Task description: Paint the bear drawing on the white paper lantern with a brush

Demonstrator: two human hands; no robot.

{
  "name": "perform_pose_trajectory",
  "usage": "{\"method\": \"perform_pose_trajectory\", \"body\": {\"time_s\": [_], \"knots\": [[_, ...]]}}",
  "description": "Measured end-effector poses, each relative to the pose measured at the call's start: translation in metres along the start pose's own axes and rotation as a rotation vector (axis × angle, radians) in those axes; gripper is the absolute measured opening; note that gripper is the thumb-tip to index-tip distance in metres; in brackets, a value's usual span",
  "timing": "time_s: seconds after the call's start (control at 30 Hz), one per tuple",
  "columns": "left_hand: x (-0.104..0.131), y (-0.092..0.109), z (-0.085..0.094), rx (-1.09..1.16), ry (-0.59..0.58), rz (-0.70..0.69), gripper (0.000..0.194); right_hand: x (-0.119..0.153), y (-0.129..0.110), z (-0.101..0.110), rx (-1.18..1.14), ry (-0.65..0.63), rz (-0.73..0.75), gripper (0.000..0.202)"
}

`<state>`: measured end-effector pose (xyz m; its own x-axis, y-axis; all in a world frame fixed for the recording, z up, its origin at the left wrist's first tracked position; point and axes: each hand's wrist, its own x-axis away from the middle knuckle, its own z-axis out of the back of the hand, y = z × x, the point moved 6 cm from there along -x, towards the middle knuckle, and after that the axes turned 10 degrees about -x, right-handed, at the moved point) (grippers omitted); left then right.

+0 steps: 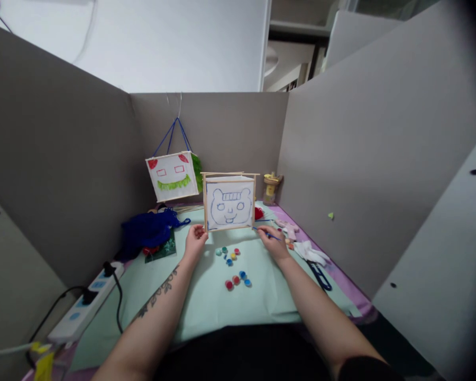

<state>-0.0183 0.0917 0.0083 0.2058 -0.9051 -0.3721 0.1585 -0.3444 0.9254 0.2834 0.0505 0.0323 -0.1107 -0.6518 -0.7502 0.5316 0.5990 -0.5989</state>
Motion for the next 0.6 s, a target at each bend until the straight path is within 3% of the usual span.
{"method": "perform_pose_trajectory", "body": {"time_s": [0.23, 0.47, 0.6], "knots": [[-0.001, -0.001, 0.000, 0.007, 0.015, -0.004, 0.033, 0.001, 0.000, 0.008, 0.028, 0.076, 0.000, 0.016], [0.000, 0.000, 0.000, 0.002, 0.003, -0.004, 0.034, 0.000, -0.012, -0.001, -0.023, -0.016, 0.061, 0.015], [-0.001, -0.001, 0.000, -0.003, -0.003, 0.005, 0.034, -0.001, -0.008, -0.004, -0.009, -0.019, 0.055, 0.016]]}}
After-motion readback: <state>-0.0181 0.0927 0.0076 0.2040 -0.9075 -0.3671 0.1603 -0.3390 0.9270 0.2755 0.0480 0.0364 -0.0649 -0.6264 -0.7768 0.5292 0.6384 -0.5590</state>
